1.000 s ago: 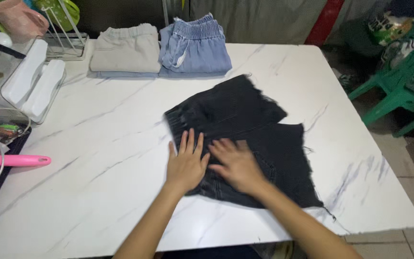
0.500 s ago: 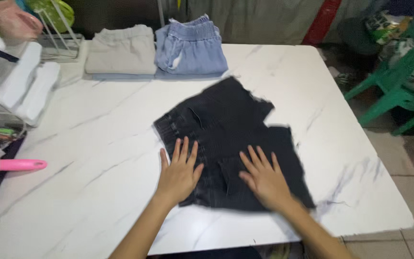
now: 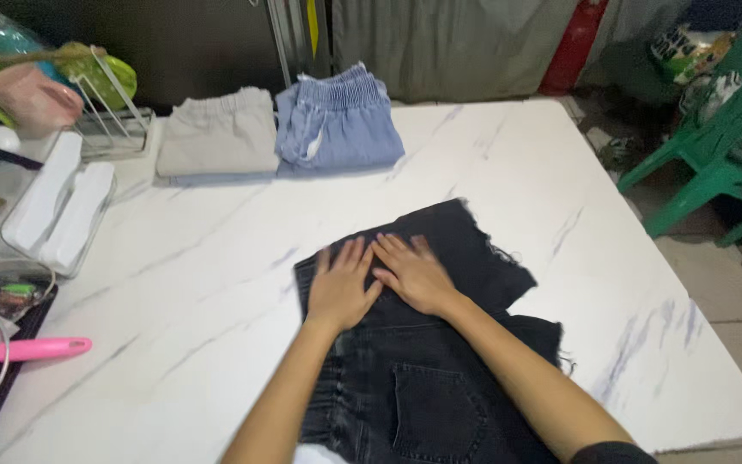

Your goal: The person folds several pairs of shorts on a white marble table. They handle light blue, black, and yellow shorts one at a time, smoothing and folding each into a compact rectangle, then stacking them on the table.

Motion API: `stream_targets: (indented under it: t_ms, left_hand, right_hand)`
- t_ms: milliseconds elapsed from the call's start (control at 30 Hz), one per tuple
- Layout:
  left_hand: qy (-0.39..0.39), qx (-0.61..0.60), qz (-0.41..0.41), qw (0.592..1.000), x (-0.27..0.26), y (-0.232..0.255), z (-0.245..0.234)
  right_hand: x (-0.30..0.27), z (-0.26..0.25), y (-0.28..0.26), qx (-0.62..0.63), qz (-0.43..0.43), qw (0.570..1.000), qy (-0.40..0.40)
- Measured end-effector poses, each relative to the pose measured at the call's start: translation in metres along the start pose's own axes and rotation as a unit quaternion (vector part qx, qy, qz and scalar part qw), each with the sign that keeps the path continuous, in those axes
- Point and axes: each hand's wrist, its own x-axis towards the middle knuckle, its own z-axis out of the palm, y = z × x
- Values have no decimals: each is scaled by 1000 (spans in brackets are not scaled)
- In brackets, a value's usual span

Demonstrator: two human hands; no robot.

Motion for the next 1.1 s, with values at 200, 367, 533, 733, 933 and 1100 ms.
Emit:
stream_targets:
  t_ms: [200, 367, 533, 733, 933, 1100]
  left_hand:
    - [-64, 77, -52, 994, -21, -24, 28]
    - [-52, 85, -41, 994, -2, -23, 23]
    - [-61, 83, -55, 993, -7, -19, 19]
    - [-50, 80, -69, 993, -10, -21, 18]
    - [-36, 69, -77, 994, 4, -27, 23]
    - [141, -82, 15, 986, -40, -20, -28]
  right_hand:
    - [-19, -55, 100, -215, 399, 884, -117]
    - [12, 13, 78, -136, 132, 982, 21]
    - [33, 13, 86, -177, 90, 980, -2]
    - [-14, -29, 51, -71, 207, 976, 12]
    - [-72, -57, 65, -177, 201, 961, -70]
    - [-165, -92, 100, -39, 259, 961, -88]
